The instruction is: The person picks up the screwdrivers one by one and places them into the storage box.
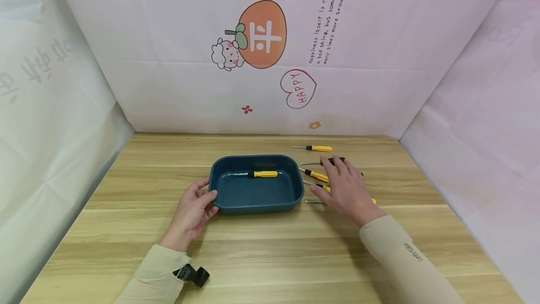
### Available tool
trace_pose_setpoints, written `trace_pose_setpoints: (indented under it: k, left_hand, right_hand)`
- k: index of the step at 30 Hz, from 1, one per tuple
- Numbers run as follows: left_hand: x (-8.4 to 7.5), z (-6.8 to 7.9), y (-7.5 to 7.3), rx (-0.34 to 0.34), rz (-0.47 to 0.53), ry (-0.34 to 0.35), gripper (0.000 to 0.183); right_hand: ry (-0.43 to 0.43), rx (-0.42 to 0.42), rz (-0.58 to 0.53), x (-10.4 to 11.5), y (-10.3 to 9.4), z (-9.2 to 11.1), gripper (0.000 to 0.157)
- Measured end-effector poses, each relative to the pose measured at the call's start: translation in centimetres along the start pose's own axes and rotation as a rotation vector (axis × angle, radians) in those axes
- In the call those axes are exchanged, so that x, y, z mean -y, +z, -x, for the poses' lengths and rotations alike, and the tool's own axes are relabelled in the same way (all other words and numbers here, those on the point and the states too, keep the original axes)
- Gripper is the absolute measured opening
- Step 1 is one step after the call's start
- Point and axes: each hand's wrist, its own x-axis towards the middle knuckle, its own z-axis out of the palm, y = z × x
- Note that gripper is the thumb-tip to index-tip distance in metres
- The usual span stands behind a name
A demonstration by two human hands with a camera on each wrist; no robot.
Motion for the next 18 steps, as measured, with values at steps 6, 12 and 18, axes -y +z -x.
trace_pose_setpoints:
  k: [6,12,18]
  left_hand:
    - [0.0,0.0,0.0,0.004,0.006,0.000,0.052]
    - [0.0,0.0,0.0,0.006,0.004,0.001,0.053]
    - [0.0,0.1,0.0,0.006,0.006,0.003,0.052]
  right_hand:
    - [-0.005,0.009,-0.004,-0.5,-0.1,0.5,0.096]
    - [-0.002,0.009,-0.009,-0.9,-0.1,0.9,0.096]
    - [-0.002,0.015,-0.007,-1.3,-0.2,1.4,0.097]
